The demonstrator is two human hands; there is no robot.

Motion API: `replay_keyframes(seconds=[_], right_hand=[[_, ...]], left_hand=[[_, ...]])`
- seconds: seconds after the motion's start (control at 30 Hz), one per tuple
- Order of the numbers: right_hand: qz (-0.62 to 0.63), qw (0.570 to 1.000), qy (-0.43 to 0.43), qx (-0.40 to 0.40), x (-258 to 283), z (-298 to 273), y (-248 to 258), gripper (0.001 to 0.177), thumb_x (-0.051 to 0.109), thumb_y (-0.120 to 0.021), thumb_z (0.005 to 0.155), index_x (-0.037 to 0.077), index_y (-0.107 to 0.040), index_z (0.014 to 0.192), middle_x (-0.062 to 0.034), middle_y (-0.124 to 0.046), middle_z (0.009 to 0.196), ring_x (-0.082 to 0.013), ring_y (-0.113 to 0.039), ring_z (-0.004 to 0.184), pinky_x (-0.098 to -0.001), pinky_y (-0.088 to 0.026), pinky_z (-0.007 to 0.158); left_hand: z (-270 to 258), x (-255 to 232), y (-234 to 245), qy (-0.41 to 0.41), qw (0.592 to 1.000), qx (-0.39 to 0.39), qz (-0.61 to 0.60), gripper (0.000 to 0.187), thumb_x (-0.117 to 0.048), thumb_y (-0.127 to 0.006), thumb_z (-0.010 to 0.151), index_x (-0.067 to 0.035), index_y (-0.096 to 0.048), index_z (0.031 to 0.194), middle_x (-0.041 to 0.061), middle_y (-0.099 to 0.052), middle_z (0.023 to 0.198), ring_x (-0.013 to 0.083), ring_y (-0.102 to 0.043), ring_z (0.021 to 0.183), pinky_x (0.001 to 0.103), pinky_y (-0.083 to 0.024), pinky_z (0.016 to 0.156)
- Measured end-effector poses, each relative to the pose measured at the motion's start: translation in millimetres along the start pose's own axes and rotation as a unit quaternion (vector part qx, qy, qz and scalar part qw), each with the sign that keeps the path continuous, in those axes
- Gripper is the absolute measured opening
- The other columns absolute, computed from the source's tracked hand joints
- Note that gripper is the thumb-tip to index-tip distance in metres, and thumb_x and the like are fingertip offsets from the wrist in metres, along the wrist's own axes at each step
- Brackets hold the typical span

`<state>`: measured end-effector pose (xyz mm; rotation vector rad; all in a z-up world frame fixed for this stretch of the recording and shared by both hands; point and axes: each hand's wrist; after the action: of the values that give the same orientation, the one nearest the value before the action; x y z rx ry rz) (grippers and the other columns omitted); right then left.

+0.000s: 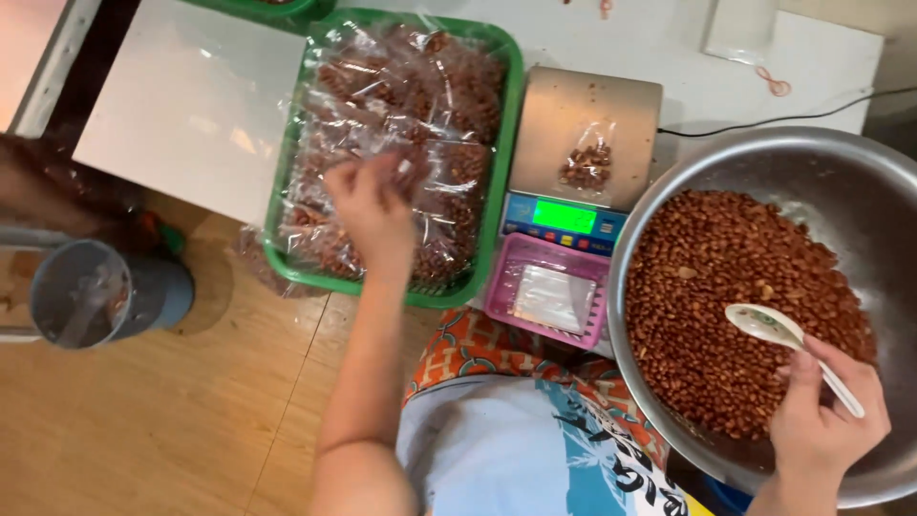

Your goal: Packaging peanuts into small plastic bags, weighing them on a digital scale, and organizing the finished bags in a tray.

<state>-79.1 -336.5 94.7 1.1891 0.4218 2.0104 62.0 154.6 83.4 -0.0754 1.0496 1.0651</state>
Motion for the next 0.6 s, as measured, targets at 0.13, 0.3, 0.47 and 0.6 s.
replay_keyframes(seconds=[0.13,0.3,0.47,0.6], right_hand=[[0.038,0.998,-0.038,0.024,12.6,9.2,-13.2,0.015,-0.009,-0.068,0.125,-0.022,-0.068,0.131,-0.0321,-0.067,0.111,-0.0333,-0.069,0.088,-0.0381,-0.055,0.083],[0.048,0.995,-0.059,0.070,39.9,24.2,-18.8,0.022,0.000,-0.059,0.123,-0.019,-0.068,0.131,-0.0285,-0.068,0.106,-0.0317,-0.070,0.088,-0.0375,-0.057,0.084],[-0.161,0.976,-0.097,0.111,-13.3,14.3,-3.1,0.019,0.009,-0.063,0.121,-0.001,-0.078,0.127,-0.0100,-0.075,0.101,-0.0212,-0.073,0.094,-0.0352,-0.054,0.092],[-0.291,0.901,-0.173,0.270,-51.5,-9.9,-17.9,0.024,0.032,-0.057,0.107,0.021,-0.077,0.116,-0.0067,-0.079,0.098,-0.0304,-0.075,0.092,-0.0406,-0.056,0.084]], left_hand=[[-22.3,45.2,37.2,0.086,0.982,0.118,0.119,0.029,0.002,-0.072,0.089,0.000,-0.067,0.118,0.014,-0.041,0.117,0.0327,-0.064,0.084,0.043,-0.057,0.078],[-15.2,49.0,19.1,0.033,0.965,0.094,0.243,0.032,-0.020,-0.082,0.085,-0.011,-0.073,0.114,0.009,-0.056,0.105,0.0302,-0.051,0.099,0.045,-0.039,0.088],[-13.3,2.2,23.1,0.029,0.953,0.063,0.295,0.033,-0.031,-0.087,0.081,-0.015,-0.071,0.105,0.019,-0.048,0.141,0.0430,-0.038,0.131,0.069,-0.023,0.108],[-51.4,-50.3,8.8,-0.099,0.983,0.140,0.066,0.019,-0.017,-0.072,0.091,-0.010,-0.069,0.109,0.015,-0.064,0.114,0.0344,-0.060,0.105,0.051,-0.045,0.090]])
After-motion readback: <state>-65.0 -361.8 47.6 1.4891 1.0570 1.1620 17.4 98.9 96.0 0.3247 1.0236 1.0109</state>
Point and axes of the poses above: each hand's wrist, its own z-axis towards the middle knuckle, its own y-axis out of the back of the hand, x = y × z
